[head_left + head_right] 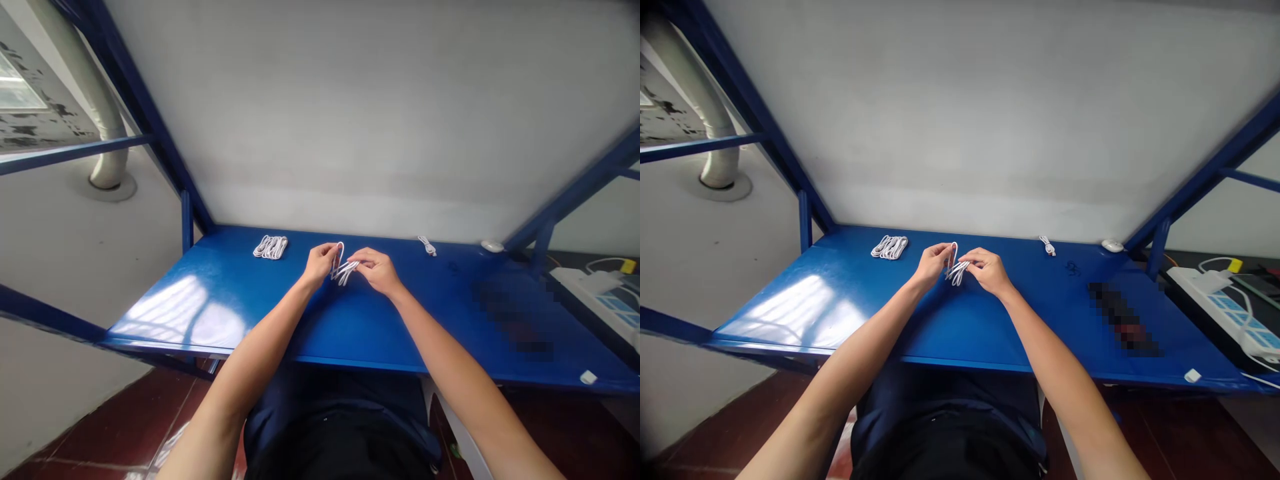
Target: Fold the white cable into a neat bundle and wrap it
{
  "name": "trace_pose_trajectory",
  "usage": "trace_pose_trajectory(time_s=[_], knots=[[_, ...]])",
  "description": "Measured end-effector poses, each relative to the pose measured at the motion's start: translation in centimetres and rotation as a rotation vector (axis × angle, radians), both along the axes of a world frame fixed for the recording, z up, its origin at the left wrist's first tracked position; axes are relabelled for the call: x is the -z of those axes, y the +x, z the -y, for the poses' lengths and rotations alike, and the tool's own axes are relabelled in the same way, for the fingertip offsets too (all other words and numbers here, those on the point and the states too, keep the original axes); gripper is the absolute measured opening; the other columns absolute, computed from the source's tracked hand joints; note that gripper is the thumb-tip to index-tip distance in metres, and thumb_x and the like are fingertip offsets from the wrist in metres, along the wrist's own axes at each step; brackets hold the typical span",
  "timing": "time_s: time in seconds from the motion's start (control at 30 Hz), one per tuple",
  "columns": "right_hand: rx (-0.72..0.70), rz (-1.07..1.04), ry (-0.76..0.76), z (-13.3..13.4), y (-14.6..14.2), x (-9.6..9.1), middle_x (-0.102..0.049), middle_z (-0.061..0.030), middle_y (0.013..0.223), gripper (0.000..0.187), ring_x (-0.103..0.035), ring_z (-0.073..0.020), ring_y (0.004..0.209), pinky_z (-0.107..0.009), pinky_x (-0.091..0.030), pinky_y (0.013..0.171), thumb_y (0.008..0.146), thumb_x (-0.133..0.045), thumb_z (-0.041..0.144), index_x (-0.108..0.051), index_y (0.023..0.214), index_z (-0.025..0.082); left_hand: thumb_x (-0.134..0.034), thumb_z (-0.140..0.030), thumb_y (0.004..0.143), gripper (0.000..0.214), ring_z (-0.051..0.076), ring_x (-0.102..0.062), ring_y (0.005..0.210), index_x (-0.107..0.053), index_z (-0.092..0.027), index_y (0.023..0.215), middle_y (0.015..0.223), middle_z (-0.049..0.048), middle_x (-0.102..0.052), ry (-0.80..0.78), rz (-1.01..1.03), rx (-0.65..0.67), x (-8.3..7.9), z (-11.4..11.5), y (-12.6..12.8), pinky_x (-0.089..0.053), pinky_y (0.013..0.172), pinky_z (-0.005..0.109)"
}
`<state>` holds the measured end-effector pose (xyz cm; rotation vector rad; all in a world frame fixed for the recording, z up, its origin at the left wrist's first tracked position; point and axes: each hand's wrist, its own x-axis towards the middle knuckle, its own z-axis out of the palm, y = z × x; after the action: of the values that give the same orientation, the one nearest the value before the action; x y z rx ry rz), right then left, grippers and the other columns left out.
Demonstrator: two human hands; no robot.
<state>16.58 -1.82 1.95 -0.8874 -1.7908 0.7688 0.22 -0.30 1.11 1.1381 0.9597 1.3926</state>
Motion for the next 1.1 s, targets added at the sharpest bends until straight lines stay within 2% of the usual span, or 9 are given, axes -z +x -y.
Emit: trace_pose_trajectory(time_s=[0.3,0.57,0.77,0.93,1.03,1.1], knots=[[-0.025,-0.086,-0.036,0.06,0.02,-0.12,-0.067,-0.0044,0.089,0.014,-0.065,-0.0181,0.079,-0.033,-0.057,0.070,0.074,-0.065,0.030,-0.074,0.083,0.023,-0.066,-0.044,0.075,0.029,0.007,-0.046,0.050,-0.064,-0.015,0.077,0.060,-0.0032,-0.052,0.067,0.089,-0.190,0.03,-0.70,-0.37,-0.037,0.049,0.021],[0.096,-0.059,0.011,0.20,0.10,-0.34,-0.067,-0.0047,0.091,0.016,-0.065,-0.0187,0.081,-0.033,-0.057,0.071,0.076,-0.061,0.028,-0.073,0.085,0.022,-0.063,-0.045,0.080,0.028,0.007,-0.048,0.050,-0.060,-0.016,0.080,0.060,-0.0033,-0.052,0.074,0.133,-0.229,0.09,-0.89,-0.67,-0.040,0.051,0.022],[0.208,-0.042,0.141,0.43,0.07,-0.39,-0.067,-0.0048,0.093,0.018,-0.064,-0.0190,0.081,-0.033,-0.055,0.069,0.079,-0.056,0.022,-0.072,0.086,0.023,-0.061,-0.044,0.082,0.028,0.007,-0.051,0.052,-0.056,-0.016,0.082,0.064,-0.0025,-0.054,0.001,0.154,-0.369,0.02,-0.94,-0.84,-0.041,0.050,0.021],[0.317,0.036,0.257,0.70,-0.03,-0.43,-0.067,-0.0047,0.091,0.021,-0.063,-0.0201,0.084,-0.035,-0.054,0.073,0.080,-0.053,0.022,-0.073,0.087,0.025,-0.057,-0.042,0.084,0.027,0.005,-0.045,0.045,-0.059,-0.016,0.083,0.059,-0.0046,-0.050,0.023,0.100,-0.370,0.01,-0.96,-0.91,-0.036,0.045,0.019],[0.250,0.051,0.261,0.80,-0.24,-0.39,-0.068,-0.0042,0.090,0.022,-0.063,-0.0191,0.082,-0.034,-0.053,0.072,0.080,-0.053,0.020,-0.072,0.088,0.025,-0.059,-0.041,0.082,0.026,0.006,-0.046,0.046,-0.062,-0.015,0.082,0.058,-0.0040,-0.051,0.083,0.023,-0.321,0.15,-0.78,-0.67,-0.037,0.046,0.020],[0.154,0.059,0.243,0.88,-0.43,-0.31,-0.068,-0.0036,0.090,0.022,-0.064,-0.0182,0.082,-0.032,-0.053,0.071,0.080,-0.053,0.019,-0.073,0.087,0.025,-0.062,-0.040,0.079,0.026,0.008,-0.049,0.050,-0.064,-0.014,0.081,0.059,-0.0022,-0.055,0.087,-0.047,-0.203,0.33,-0.51,-0.35,-0.039,0.049,0.021]])
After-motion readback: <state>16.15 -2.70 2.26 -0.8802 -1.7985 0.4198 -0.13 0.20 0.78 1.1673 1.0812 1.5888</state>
